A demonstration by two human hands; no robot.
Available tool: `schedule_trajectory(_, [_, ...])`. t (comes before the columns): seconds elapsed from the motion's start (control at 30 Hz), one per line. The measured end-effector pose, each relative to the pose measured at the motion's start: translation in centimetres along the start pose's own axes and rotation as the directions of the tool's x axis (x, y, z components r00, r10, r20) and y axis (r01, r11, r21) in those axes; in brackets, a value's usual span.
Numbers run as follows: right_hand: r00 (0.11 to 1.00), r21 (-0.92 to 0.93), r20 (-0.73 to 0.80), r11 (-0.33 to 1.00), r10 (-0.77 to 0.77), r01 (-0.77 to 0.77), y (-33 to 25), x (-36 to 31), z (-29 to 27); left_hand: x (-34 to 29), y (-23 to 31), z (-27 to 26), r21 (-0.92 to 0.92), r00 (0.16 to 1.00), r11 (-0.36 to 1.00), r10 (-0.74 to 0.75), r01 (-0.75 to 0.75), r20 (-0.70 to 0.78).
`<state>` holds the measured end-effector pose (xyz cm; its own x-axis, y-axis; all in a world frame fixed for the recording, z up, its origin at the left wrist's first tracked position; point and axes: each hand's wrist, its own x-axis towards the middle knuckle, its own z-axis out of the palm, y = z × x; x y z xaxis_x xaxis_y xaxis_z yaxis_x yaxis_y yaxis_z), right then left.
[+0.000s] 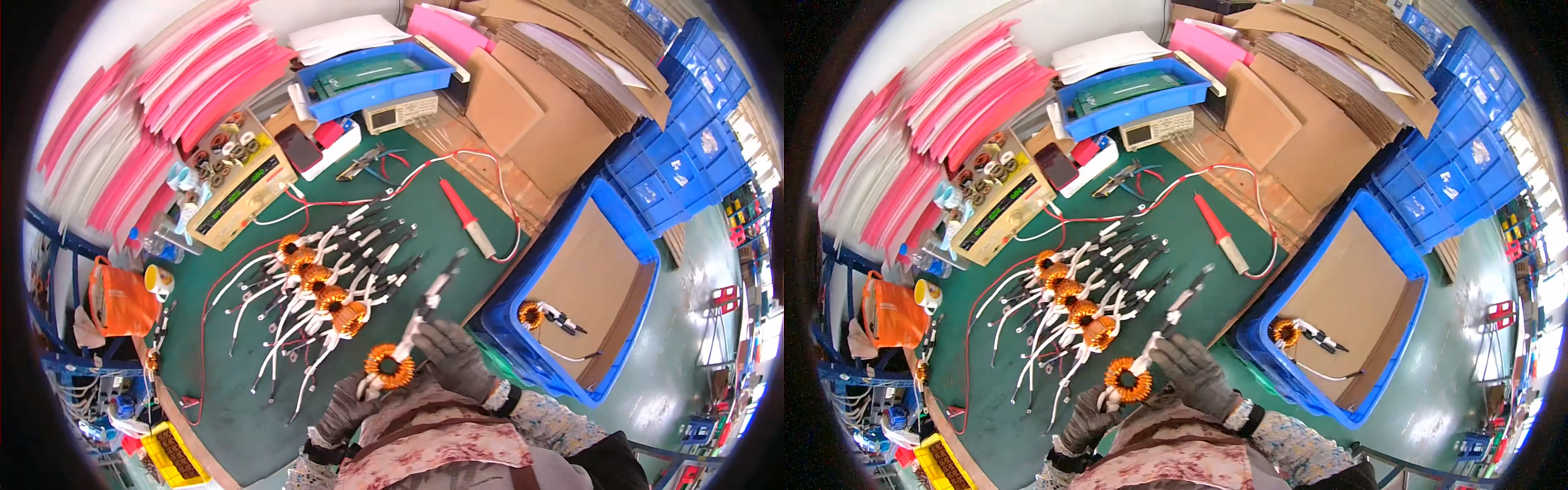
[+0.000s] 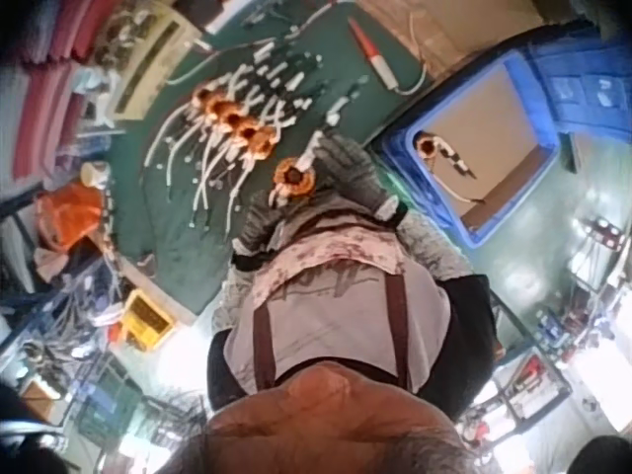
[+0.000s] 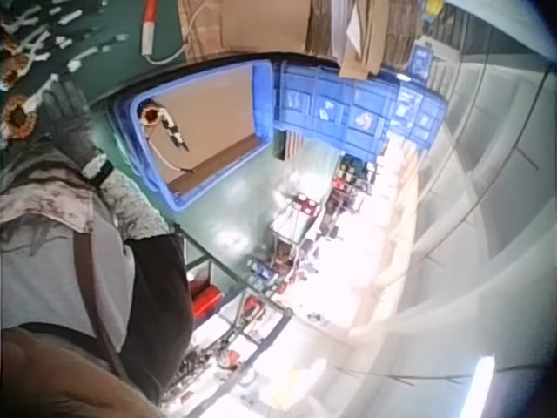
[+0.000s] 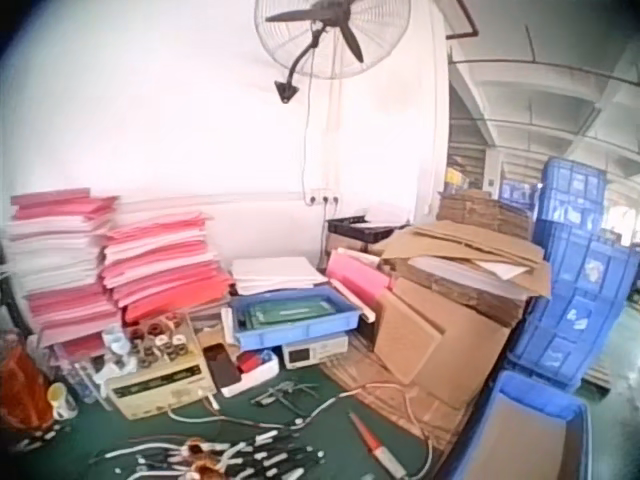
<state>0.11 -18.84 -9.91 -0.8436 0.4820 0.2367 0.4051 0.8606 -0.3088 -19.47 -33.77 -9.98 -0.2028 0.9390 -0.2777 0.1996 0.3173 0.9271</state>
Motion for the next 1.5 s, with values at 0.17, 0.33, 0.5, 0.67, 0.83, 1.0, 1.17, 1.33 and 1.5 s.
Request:
schedule_trajectory(0.17, [0.891,-0.277,-0.449,0.959,-0.069,-0.065,-1.6,0.3,-1.7,-0.3,4.0,-0.5,-0.200,0.982,0.979,0.009,0.030,0.186])
schedule_trajectory(0.33, [0.778,-0.387,-0.541,0.916,-0.320,0.108,-1.4,2.0,-4.1,-1.4,8.3,-0.4,-0.365,0.896,0.909,-0.023,0.204,0.443])
schedule_trajectory(0.5, [0.905,-0.415,-0.062,0.835,-0.422,0.361,-1.3,5.3,-7.0,-2.3,5.2,0.6,-0.570,0.789,0.698,0.009,0.435,0.614])
schedule_trajectory(0.67, [0.593,-0.045,0.791,0.951,-0.153,0.305,2.1,4.4,-6.6,-0.4,1.9,-0.9,0.022,0.904,0.998,0.041,-0.056,0.425])
schedule_trajectory(0.83, [0.636,0.305,0.716,0.948,-0.288,0.086,6.6,0.7,-6.5,-0.3,3.5,-0.2,0.381,0.844,0.881,0.038,-0.281,0.535])
schedule_trajectory(1.0, [0.925,0.629,0.322,0.776,-0.203,-0.048,8.9,0.6,-8.0,3.2,5.8,0.4,0.371,0.934,0.907,0.063,-0.201,0.353])
schedule_trajectory(1.17, [0.935,0.697,0.205,0.627,0.290,-0.348,7.2,0.9,-12.5,5.5,8.2,2.7,-0.279,0.924,0.954,0.009,0.106,0.383])
schedule_trajectory(1.33, [0.774,0.963,-0.102,-0.132,0.625,0.234,3.6,3.1,-11.6,7.4,18.0,8.3,-0.604,0.969,0.780,0.242,-0.166,0.047])
schedule_trajectory(1.5, [0.816,0.980,-0.127,0.196,0.563,0.017,7.9,1.5,-7.9,10.7,20.7,10.9,-0.489,0.910,0.834,0.378,-0.255,0.170])
